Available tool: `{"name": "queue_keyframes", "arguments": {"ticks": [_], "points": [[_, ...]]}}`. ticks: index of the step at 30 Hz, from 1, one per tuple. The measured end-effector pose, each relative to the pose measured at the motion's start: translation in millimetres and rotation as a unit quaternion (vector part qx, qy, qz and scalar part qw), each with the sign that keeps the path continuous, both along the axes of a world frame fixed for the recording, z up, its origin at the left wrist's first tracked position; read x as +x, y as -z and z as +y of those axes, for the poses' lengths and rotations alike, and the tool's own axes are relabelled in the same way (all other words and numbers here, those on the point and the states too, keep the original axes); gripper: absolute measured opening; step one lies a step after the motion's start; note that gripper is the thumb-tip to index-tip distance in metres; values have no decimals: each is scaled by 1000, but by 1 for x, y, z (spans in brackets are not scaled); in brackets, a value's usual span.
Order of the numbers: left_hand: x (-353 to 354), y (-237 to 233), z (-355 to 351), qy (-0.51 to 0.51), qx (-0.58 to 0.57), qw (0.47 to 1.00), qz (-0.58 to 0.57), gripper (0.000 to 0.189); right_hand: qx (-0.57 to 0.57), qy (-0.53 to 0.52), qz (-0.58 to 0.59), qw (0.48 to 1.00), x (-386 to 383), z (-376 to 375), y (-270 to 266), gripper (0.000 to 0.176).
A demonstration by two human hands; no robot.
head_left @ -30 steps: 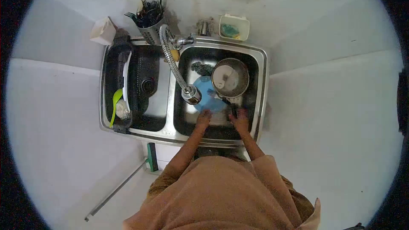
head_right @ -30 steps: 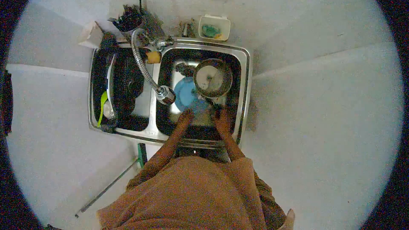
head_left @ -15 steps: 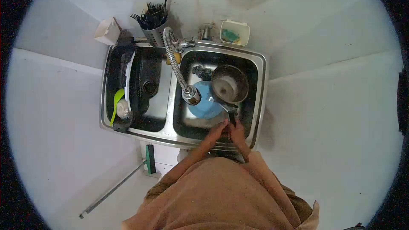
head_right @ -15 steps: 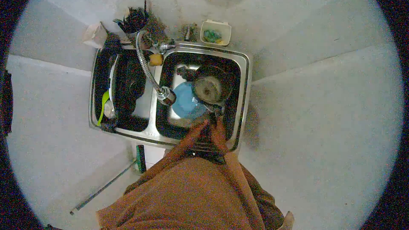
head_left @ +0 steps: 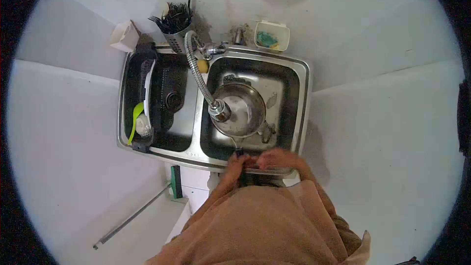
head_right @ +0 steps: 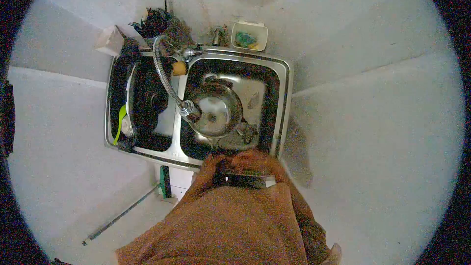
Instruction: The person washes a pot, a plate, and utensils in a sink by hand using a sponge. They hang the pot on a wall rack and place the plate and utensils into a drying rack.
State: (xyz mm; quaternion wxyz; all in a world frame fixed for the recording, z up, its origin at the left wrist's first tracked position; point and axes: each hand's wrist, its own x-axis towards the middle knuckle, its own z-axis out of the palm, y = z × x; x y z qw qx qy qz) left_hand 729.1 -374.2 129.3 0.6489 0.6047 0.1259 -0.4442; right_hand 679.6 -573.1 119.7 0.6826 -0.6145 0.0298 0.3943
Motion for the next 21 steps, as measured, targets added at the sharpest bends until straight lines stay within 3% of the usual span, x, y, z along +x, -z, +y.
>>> {"name": "queue_keyframes", "arguments": {"ticks": [1, 2, 4, 6, 8, 10, 12, 13, 15, 16, 18, 19, 21], "points": [[0, 5, 12, -17, -21, 998, 60, 13, 2, 0, -1, 1000, 12, -20, 5, 25], [2, 7, 21, -35, -42, 991, 119, 10, -82, 94, -43, 991, 27, -41, 13, 22], [6, -20, 32, -2, 5, 992, 129, 9, -243, 274, -124, 922, 62, -72, 26, 18], [10, -32, 42, 30, 49, 989, 135, 10, -375, 292, -213, 853, 109, -77, -7, 15], [9, -33, 55, 43, 80, 984, 152, 11, -370, 342, -234, 831, 160, -87, -20, 12], [1, -21, 64, 17, 75, 984, 158, 12, -460, 398, -369, 703, 205, -99, -15, 12], [-2, -17, 69, -10, 71, 984, 165, 14, -503, 369, -474, 622, 248, -116, -6, 15], [-3, -18, 71, 21, 77, 990, 119, 15, -500, 367, -476, 623, 264, -124, 3, 15], [-10, -13, 74, 45, 84, 993, 75, 16, -665, 186, -442, 573, 286, -142, 33, 14], [-16, -4, 74, 17, 60, 995, 81, 15, -661, 182, -446, 575, 297, -153, 55, 14], [-18, -5, 72, -20, 36, 995, 89, 14, -629, 203, -384, 645, 312, -170, 92, 13], [-12, -17, 69, 17, 31, 996, 76, 12, -625, 199, -388, 647, 312, -167, 87, 13], [-2, -38, 62, 49, 30, 996, 68, 11, -659, 152, -421, 604, 308, -164, 71, 14]]}}
